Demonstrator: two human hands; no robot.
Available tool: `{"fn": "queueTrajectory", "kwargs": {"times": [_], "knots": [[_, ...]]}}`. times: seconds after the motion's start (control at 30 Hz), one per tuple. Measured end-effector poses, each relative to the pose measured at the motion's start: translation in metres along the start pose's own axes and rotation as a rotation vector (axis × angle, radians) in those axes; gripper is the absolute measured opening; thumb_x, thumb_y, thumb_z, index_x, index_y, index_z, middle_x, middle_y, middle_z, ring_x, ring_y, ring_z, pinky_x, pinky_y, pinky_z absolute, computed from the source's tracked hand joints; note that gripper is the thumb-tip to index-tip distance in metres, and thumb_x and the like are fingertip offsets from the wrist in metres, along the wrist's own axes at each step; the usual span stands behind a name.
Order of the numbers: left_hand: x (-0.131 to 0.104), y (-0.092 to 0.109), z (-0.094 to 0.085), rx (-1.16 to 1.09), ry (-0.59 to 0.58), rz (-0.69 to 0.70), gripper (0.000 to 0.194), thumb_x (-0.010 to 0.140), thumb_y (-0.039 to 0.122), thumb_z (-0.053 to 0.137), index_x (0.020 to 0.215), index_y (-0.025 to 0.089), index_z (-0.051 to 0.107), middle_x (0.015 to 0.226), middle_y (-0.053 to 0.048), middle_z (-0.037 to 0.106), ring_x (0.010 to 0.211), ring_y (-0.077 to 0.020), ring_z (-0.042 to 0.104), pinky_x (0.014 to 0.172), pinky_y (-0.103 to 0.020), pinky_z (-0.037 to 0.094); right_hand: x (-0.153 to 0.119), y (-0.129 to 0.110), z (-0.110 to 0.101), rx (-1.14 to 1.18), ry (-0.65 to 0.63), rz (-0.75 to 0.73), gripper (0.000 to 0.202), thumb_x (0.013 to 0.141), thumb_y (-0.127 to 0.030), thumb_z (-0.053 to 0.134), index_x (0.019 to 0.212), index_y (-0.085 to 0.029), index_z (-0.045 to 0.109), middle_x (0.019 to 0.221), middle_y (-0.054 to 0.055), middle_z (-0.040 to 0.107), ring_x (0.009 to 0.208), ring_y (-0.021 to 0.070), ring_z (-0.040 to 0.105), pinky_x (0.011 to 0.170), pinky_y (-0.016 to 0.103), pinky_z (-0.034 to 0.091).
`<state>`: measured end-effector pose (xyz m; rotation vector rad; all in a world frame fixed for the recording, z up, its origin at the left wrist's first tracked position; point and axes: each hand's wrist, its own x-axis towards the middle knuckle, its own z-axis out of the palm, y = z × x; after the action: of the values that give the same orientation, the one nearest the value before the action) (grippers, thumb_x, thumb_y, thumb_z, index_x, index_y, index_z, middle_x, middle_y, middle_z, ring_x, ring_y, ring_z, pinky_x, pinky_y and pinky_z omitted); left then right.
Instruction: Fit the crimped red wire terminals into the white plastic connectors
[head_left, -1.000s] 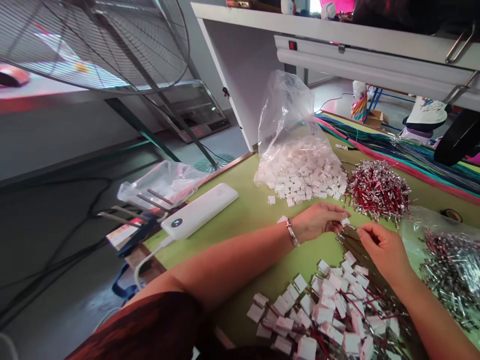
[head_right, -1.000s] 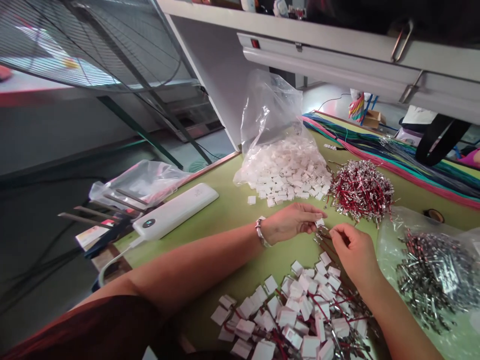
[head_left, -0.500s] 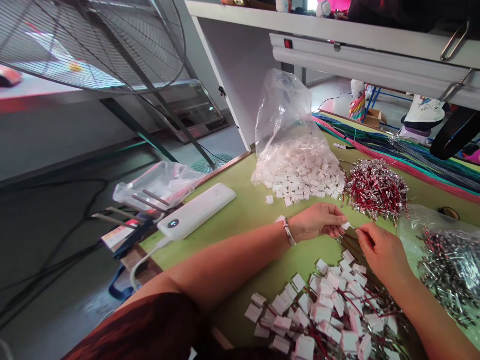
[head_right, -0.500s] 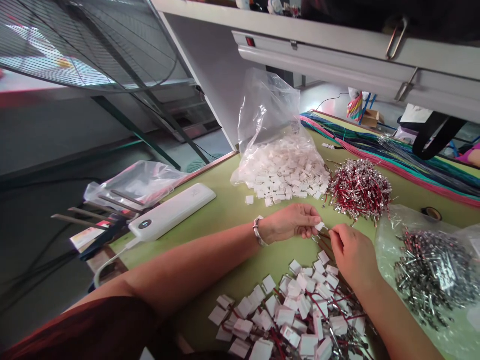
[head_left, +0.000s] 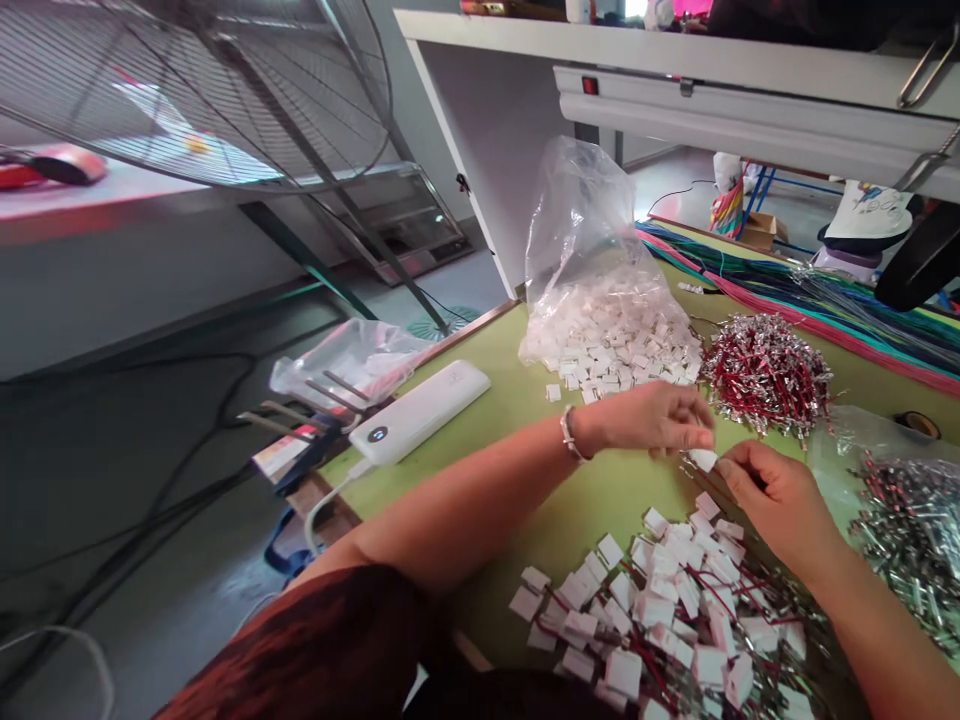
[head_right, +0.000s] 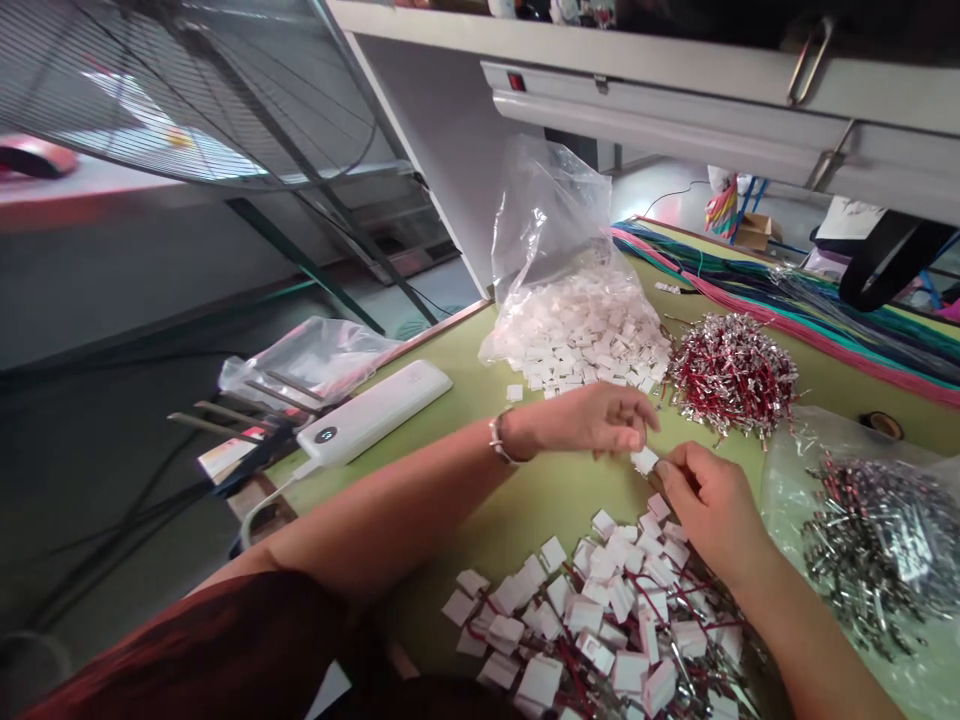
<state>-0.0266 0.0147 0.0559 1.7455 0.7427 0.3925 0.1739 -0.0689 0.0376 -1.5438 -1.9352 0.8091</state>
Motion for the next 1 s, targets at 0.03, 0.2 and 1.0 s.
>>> {"fn": "queueTrajectory", "kwargs": {"times": [0.03, 0.2, 1.0], "knots": [[-0.004, 0.007, -0.011, 0.209, 0.129, 0.029, 0.041, 0.076, 0.048, 0.066, 0.098, 0.014, 0.061, 0.081, -0.004, 0.067, 0.068, -0.0114, 0.059, 0.062, -0.023, 0.045, -0.004, -0.005, -0.005, 0.035, -0.094, 0.018, 0.025, 0.087, -0.036, 0.048, 0.070, -0.020, 0.057, 0.061, -0.002, 0.057, 0.057, 0.0124, 0.050, 0.053, 0.022, 0.037], [-0.030, 0.010, -0.043, 0.985, 0.110, -0.362, 0.039, 0.080, 0.050, 0.059, 0.079, 0.011, 0.067, 0.078, -0.010, 0.067, 0.078, -0.0230, 0.062, 0.067, -0.030, 0.044, -0.015, -0.012, -0.027, 0.099, -0.649, 0.085, 0.034, 0.090, -0.042, 0.045, 0.066, -0.020, 0.056, 0.056, -0.003, 0.055, 0.047, 0.0089, 0.046, 0.047, 0.021, 0.034], [0.002, -0.022, -0.001, -0.167, 0.208, -0.272, 0.015, 0.083, 0.023, 0.059, 0.071, 0.013, 0.060, 0.057, 0.000, 0.063, 0.055, -0.0103, 0.061, 0.055, -0.020, 0.045, 0.024, 0.031, -0.001, -0.359, -0.058, 0.121, 0.016, 0.089, -0.027, 0.041, 0.081, -0.020, 0.054, 0.076, 0.005, 0.065, 0.069, 0.0195, 0.058, 0.062, 0.030, 0.037]]}}
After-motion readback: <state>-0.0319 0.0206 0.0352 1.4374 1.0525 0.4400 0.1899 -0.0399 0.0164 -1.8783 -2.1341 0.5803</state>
